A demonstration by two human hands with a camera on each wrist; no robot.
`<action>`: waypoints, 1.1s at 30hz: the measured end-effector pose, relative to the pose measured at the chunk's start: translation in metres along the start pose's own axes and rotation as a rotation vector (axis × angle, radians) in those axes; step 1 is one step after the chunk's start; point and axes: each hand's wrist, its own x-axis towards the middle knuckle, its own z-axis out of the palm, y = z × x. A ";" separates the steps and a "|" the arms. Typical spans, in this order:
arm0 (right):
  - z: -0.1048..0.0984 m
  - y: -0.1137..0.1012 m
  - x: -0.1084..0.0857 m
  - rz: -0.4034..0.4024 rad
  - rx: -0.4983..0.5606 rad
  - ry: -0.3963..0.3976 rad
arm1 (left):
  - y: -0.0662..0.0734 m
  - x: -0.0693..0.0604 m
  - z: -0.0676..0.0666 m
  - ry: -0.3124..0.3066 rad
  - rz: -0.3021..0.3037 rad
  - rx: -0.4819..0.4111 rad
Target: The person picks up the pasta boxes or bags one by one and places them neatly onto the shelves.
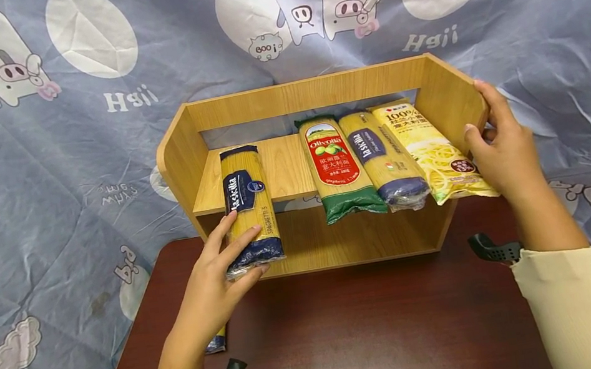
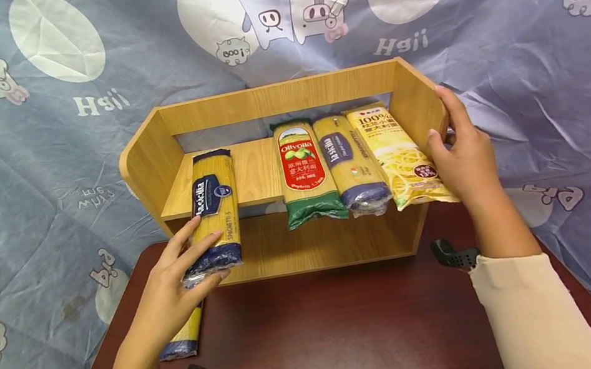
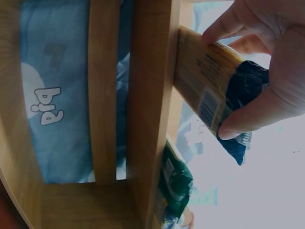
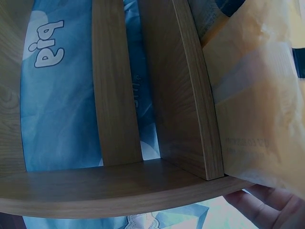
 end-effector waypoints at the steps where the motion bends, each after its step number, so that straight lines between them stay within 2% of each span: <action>1: 0.000 0.000 0.000 0.001 -0.001 0.001 | 0.000 0.001 0.001 0.003 0.003 -0.005; 11: -0.001 0.000 0.000 0.007 -0.010 0.006 | -0.004 0.015 0.010 -0.016 0.030 -0.070; 18: -0.001 0.000 0.000 0.008 -0.020 0.018 | -0.005 0.030 0.016 -0.032 0.077 -0.031; 28: -0.001 0.001 0.000 0.005 -0.020 0.012 | 0.000 0.049 0.025 -0.108 0.052 -0.054; 33: 0.001 0.000 0.000 0.007 -0.028 0.016 | 0.003 0.058 0.031 -0.124 0.041 -0.057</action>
